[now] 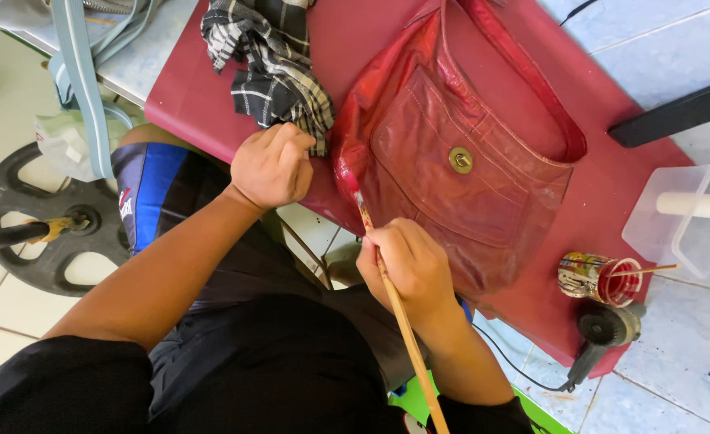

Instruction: The person paints a red leather handbag with red paint using a brush. They dip the brush into a container of paint and apply it to the bag's surface, focusing on the edges and seams.

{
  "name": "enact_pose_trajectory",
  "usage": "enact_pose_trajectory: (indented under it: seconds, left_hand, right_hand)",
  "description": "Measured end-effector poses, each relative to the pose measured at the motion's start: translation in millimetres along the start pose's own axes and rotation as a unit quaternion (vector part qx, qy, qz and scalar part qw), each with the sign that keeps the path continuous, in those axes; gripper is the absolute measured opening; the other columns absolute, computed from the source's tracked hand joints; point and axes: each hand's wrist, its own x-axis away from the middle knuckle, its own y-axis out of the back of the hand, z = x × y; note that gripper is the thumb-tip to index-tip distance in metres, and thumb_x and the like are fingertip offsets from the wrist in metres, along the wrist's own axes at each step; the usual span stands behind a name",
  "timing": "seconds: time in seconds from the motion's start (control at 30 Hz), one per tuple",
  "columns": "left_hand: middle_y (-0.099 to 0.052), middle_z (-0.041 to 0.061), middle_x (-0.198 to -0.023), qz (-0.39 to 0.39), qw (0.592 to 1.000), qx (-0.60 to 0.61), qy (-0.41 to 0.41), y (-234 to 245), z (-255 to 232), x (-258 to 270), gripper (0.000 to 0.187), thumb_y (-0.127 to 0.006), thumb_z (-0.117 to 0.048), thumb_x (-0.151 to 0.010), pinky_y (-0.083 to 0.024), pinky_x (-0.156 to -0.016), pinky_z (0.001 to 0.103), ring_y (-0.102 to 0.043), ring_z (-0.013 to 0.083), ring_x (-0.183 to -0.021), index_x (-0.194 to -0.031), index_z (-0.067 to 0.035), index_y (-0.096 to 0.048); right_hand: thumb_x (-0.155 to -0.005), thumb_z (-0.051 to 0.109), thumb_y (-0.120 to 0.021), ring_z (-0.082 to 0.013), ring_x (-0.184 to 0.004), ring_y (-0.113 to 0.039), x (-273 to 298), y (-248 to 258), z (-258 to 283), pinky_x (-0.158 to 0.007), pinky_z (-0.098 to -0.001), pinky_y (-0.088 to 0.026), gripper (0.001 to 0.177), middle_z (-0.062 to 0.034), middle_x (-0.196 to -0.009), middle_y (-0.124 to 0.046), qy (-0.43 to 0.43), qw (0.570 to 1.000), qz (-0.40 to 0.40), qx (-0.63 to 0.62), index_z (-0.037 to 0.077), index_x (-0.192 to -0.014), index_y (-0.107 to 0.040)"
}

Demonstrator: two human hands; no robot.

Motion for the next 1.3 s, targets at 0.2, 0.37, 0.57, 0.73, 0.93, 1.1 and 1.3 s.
enact_pose_trajectory:
  seconds: [0.2,0.37,0.57,0.73,0.93,1.1,1.3]
  left_hand:
    - [-0.051,0.009,-0.08,-0.001,1.0,0.006,-0.004,6,-1,-4,0.023,-0.051,-0.003,-0.083,-0.048,-0.054,0.032,-0.054,0.0235,-0.058,-0.104,-0.004,-0.06]
    - [-0.05,0.008,-0.08,-0.004,1.0,-0.011,-0.005,7,0,-4,0.025,-0.052,-0.004,-0.08,-0.048,-0.055,0.032,-0.054,0.0223,-0.059,-0.104,-0.005,-0.059]
    - [-0.049,0.006,-0.08,-0.002,1.0,-0.019,0.004,6,1,-3,0.023,-0.052,-0.006,-0.08,-0.048,-0.056,0.031,-0.054,0.0215,-0.06,-0.102,-0.007,-0.058]
    - [-0.049,0.005,-0.081,-0.009,1.0,-0.022,0.003,6,-1,-3,0.019,-0.051,-0.007,-0.082,-0.048,-0.056,0.03,-0.054,0.0208,-0.061,-0.1,-0.008,-0.058]
    - [-0.048,0.004,-0.081,-0.004,1.0,-0.026,0.003,6,-1,-2,0.021,-0.05,-0.008,-0.083,-0.048,-0.056,0.03,-0.054,0.0199,-0.06,-0.102,-0.009,-0.058]
    - [-0.048,0.004,-0.079,-0.006,1.0,-0.026,-0.001,6,0,-3,0.02,-0.051,-0.008,-0.084,-0.048,-0.056,0.03,-0.053,0.0201,-0.059,-0.102,-0.009,-0.059]
    - [-0.051,0.006,-0.08,0.003,1.0,-0.015,-0.009,5,0,-3,0.024,-0.05,-0.006,-0.084,-0.049,-0.057,0.031,-0.055,0.0215,-0.06,-0.105,-0.006,-0.062]
  right_hand:
    - [-0.089,-0.001,-0.065,-0.0284,-0.054,-0.058,-2,-6,0,-0.055,-0.035,-0.053,0.006,-0.01,-0.068,-0.051,0.006,1.0,-0.005,0.0,0.003,-0.085,-0.063]
    - [-0.089,0.001,-0.065,-0.0259,-0.054,-0.057,-4,0,8,-0.055,-0.0335,-0.053,0.007,-0.0081,-0.068,-0.051,0.007,1.0,0.005,0.03,0.005,-0.084,-0.063]
    - [-0.089,-0.001,-0.065,-0.0295,-0.053,-0.057,-3,1,11,-0.053,-0.0356,-0.052,0.009,-0.0098,-0.066,-0.049,0.005,1.0,0.02,0.018,0.004,-0.083,-0.061]
    - [-0.09,0.0,-0.066,-0.0264,-0.056,-0.06,-7,-7,10,-0.058,-0.0324,-0.055,0.006,-0.0077,-0.071,-0.054,0.021,0.999,0.002,0.038,0.005,-0.088,-0.066]
    - [-0.09,0.001,-0.065,-0.0253,-0.055,-0.058,-13,-9,12,-0.058,-0.0305,-0.054,0.005,-0.0062,-0.069,-0.052,0.011,0.999,-0.004,0.036,0.006,-0.088,-0.066]
    - [-0.09,0.001,-0.065,-0.027,-0.053,-0.058,0,0,13,-0.055,-0.0334,-0.053,0.009,-0.0079,-0.067,-0.051,-0.012,0.999,-0.001,0.036,0.005,-0.083,-0.062]
    - [-0.086,-0.001,-0.067,-0.0293,-0.052,-0.058,5,-8,4,-0.054,-0.035,-0.054,0.009,-0.0093,-0.065,-0.052,-0.005,0.999,-0.016,0.028,0.005,-0.081,-0.063]
